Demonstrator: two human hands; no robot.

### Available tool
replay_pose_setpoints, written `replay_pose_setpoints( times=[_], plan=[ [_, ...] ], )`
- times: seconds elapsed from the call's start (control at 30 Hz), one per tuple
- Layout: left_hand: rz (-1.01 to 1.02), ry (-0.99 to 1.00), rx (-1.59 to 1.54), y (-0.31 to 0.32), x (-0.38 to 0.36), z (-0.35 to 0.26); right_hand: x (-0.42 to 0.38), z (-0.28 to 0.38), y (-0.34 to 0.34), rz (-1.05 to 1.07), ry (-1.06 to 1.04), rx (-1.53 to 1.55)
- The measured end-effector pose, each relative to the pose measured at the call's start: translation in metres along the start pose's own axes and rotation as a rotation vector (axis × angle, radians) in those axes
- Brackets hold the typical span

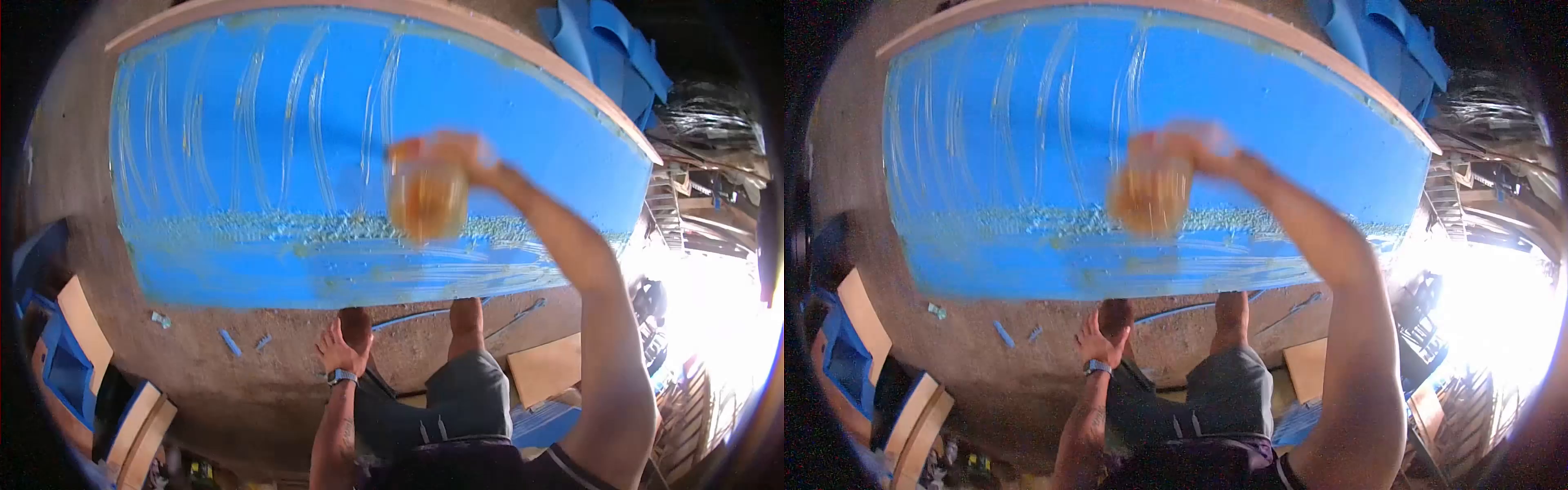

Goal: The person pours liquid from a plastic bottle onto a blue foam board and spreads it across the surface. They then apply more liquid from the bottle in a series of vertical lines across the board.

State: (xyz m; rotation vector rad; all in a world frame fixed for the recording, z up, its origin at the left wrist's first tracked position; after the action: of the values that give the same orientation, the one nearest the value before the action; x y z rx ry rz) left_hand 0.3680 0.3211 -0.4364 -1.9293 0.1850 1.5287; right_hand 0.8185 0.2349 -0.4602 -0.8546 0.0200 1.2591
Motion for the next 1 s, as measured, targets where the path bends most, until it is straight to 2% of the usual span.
replay_pose_setpoints(
  times=[0.03, 0.1, 0.17, 0.27, 0.3, 0.37, 0.47, 0.5, 0.53, 0.6, 0.67, 0.73, 0.8, 0.87, 0.93, 1.0],
  plan=[
    [-0.018, -0.016, -0.010, 0.003, 0.000, -0.002, 0.006, 0.021, -0.058, -0.230, -0.109, -0.269],
    [-0.047, -0.030, 0.007, 0.010, -0.003, -0.008, 0.037, 0.003, -0.115, -0.504, -0.170, -0.281],
    [-0.091, -0.048, -0.004, 0.016, -0.011, -0.014, 0.043, -0.023, -0.139, -0.823, -0.102, -0.183],
    [-0.122, -0.045, -0.024, 0.039, -0.020, -0.026, 0.015, -0.056, -0.119, -0.828, -0.163, -0.185],
    [-0.120, -0.043, -0.019, 0.045, -0.024, -0.029, -0.004, -0.056, -0.101, -0.725, -0.093, 0.523],
    [-0.149, -0.032, -0.030, 0.053, -0.022, -0.037, -0.050, -0.018, -0.051, -0.529, -0.257, 1.158],
    [-0.144, -0.039, -0.001, 0.064, -0.025, -0.048, -0.134, 0.000, 0.016, -0.450, -0.426, 0.102],
    [-0.145, -0.041, 0.007, 0.067, -0.024, -0.052, -0.157, 0.004, 0.038, -0.375, -0.628, -0.090],
    [-0.155, -0.032, 0.009, 0.068, -0.022, -0.055, -0.168, 0.012, 0.039, -0.200, -0.565, -0.086],
    [-0.157, -0.025, 0.013, 0.076, -0.025, -0.053, -0.152, -0.008, 0.023, -0.037, -0.340, 0.010],
    [-0.147, -0.029, 0.015, 0.080, -0.027, -0.055, -0.120, -0.042, -0.015, -0.059, -0.292, -0.109],
    [-0.155, -0.042, 0.030, 0.083, -0.028, -0.055, -0.074, -0.062, -0.087, -0.288, -0.383, -0.457],
    [-0.172, -0.035, 0.055, 0.085, -0.029, -0.059, -0.036, -0.115, -0.145, -0.664, -0.313, -0.362],
    [-0.183, -0.045, 0.072, 0.085, -0.027, -0.062, -0.052, -0.060, -0.184, -0.981, -0.328, -0.085],
    [-0.188, -0.058, 0.078, 0.085, -0.031, -0.060, -0.074, -0.073, -0.163, -0.898, -0.136, -0.023],
    [-0.188, -0.048, 0.064, 0.086, -0.028, -0.065, -0.113, -0.083, -0.111, -0.558, -0.080, 0.850]
  ],
)
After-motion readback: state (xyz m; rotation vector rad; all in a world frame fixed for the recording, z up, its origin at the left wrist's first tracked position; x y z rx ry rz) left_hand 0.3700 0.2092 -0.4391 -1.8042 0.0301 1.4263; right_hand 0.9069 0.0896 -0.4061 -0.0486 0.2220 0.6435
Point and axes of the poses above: each hand's wrist, its own x-axis towards the middle knuckle, its own y-axis out of the palm, z = x × y, the point moved 5 cm from there along x, towards the middle knuckle, and after that the axes turned 2 degrees about z, right-handed, at the moved point
